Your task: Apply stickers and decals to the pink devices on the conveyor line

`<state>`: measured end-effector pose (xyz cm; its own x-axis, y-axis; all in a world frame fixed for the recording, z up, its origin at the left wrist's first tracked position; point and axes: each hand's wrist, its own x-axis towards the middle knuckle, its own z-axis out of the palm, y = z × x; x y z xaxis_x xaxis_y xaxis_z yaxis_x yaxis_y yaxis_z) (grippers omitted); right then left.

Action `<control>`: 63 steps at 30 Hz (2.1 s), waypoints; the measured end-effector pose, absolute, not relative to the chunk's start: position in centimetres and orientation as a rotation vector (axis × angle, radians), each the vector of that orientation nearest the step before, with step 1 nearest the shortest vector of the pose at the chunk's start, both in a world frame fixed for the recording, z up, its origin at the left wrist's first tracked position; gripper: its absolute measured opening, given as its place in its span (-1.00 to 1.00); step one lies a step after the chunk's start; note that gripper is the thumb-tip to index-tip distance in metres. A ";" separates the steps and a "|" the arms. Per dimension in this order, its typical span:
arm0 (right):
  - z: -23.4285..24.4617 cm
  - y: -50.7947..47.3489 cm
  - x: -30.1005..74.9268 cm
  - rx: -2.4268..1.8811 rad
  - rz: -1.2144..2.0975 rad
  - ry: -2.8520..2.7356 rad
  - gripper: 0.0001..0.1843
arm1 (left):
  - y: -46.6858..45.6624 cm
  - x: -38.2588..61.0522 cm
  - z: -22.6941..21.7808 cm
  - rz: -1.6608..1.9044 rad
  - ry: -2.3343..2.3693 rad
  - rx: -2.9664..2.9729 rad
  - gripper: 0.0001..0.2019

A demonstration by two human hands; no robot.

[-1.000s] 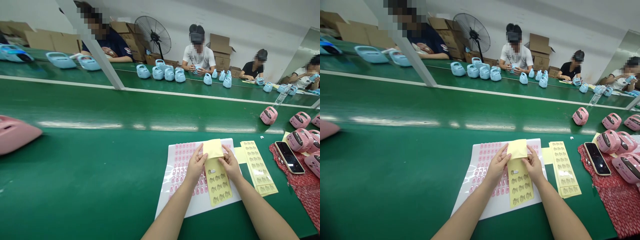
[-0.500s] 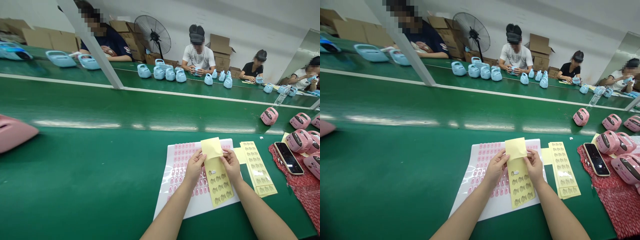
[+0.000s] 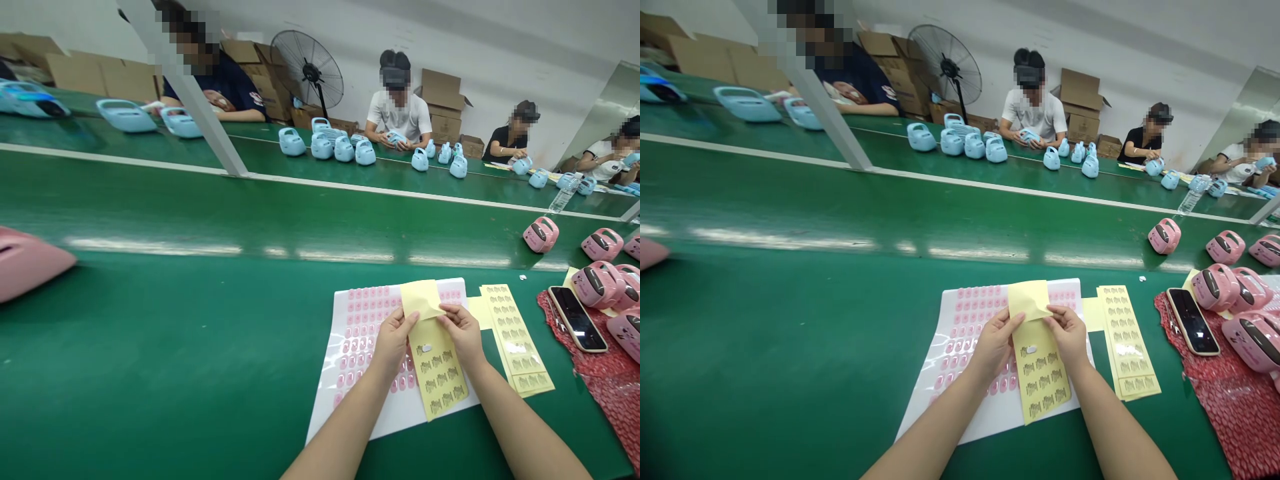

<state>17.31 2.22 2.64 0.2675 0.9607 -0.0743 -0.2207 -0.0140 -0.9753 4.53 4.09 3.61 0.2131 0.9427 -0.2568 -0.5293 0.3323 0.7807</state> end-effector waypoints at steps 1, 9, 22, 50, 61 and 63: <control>2.6 2.3 17.3 -1.190 1.121 -0.826 -0.74 | 4.0 4.6 3.6 1.112 0.808 0.617 -0.55; 2.6 2.6 17.5 -1.161 1.224 -0.736 -0.74 | 3.8 5.0 3.2 1.147 0.807 0.592 -0.54; 3.1 2.4 17.4 -1.238 1.165 -0.730 -0.82 | 3.7 4.8 3.3 1.122 0.827 0.581 -0.59; 2.5 2.0 17.0 -1.249 1.118 -0.930 -0.80 | 3.9 4.6 3.5 1.036 0.858 0.604 -0.64; 2.3 1.9 16.5 -1.269 1.008 -0.950 -0.88 | 3.7 4.4 3.6 0.951 0.971 0.747 -0.68; 2.3 1.9 16.4 -1.275 0.983 -0.970 -0.88 | 3.7 4.4 3.7 0.955 0.970 0.748 -0.68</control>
